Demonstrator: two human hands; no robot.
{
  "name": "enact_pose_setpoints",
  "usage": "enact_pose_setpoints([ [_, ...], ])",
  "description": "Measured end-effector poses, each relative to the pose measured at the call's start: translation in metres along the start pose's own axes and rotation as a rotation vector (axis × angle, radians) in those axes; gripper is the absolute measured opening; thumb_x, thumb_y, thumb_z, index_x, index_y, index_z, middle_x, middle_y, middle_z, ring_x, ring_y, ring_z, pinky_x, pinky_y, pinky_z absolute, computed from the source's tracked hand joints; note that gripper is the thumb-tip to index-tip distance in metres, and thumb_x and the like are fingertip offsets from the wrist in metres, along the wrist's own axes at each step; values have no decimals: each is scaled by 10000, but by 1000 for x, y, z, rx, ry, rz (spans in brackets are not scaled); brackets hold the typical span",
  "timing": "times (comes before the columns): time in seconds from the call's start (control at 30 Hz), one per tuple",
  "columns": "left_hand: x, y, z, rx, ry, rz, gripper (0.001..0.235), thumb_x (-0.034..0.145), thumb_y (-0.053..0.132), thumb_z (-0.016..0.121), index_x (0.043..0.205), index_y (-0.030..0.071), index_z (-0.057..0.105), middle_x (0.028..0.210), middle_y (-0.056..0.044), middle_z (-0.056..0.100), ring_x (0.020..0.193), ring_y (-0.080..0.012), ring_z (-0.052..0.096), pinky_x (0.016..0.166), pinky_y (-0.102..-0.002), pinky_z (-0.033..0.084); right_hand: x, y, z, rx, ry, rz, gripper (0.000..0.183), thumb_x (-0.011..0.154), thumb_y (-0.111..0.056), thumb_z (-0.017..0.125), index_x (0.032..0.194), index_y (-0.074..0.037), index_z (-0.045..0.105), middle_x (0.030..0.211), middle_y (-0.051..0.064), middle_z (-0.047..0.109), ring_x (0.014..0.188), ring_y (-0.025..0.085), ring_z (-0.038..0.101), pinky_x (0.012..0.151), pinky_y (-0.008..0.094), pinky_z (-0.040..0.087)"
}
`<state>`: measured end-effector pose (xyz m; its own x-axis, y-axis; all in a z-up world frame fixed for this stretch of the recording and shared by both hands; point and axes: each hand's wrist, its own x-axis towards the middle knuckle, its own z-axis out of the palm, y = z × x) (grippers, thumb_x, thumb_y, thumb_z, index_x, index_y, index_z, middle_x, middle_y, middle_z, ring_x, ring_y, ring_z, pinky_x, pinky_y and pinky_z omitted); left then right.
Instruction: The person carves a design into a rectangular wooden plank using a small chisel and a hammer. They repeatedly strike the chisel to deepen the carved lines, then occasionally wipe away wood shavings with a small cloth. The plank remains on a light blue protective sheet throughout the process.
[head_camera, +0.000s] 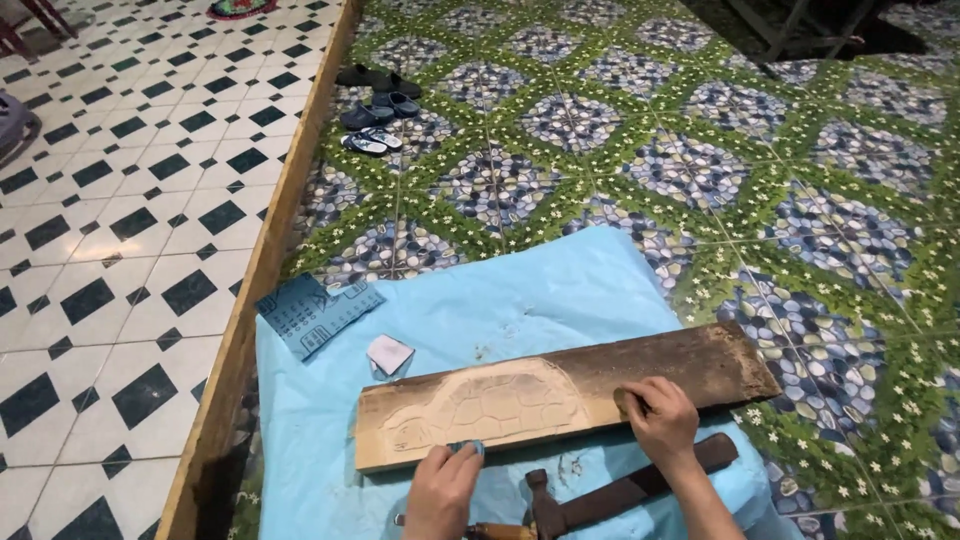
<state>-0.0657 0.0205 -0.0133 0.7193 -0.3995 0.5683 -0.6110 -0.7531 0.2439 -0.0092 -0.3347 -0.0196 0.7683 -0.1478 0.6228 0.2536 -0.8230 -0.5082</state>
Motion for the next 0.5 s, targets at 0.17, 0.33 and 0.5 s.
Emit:
enact_pose_setpoints([
  [0.17, 60, 61, -8, -94, 76, 227, 31, 946, -8, 620, 941, 9, 646, 1037, -162, 701, 808, -311, 569, 696, -428, 492, 1, 0, -2, 10, 19, -46, 136, 903, -124, 692, 875, -183, 812, 860, -14, 740, 801, 202, 690, 680, 350, 544],
  [0.33, 65, 65, -1, -100, 87, 308, 203, 970, -15, 612, 777, 16, 559, 887, -135, 610, 706, -285, 461, 558, -414, 443, -2, 4, -6, 31, -14, -77, 145, 926, -128, 677, 907, -170, 815, 863, -2, 733, 787, 203, 685, 691, 358, 544],
  [0.5, 31, 31, -8, -54, 53, 293, 129, 965, -27, 588, 1016, -59, 702, 1159, -172, 717, 805, -321, 550, 666, -430, 522, 0, 0, -5, 55, 8, -53, 117, 885, -88, 711, 858, -146, 809, 845, 5, 739, 767, 206, 688, 682, 357, 539],
])
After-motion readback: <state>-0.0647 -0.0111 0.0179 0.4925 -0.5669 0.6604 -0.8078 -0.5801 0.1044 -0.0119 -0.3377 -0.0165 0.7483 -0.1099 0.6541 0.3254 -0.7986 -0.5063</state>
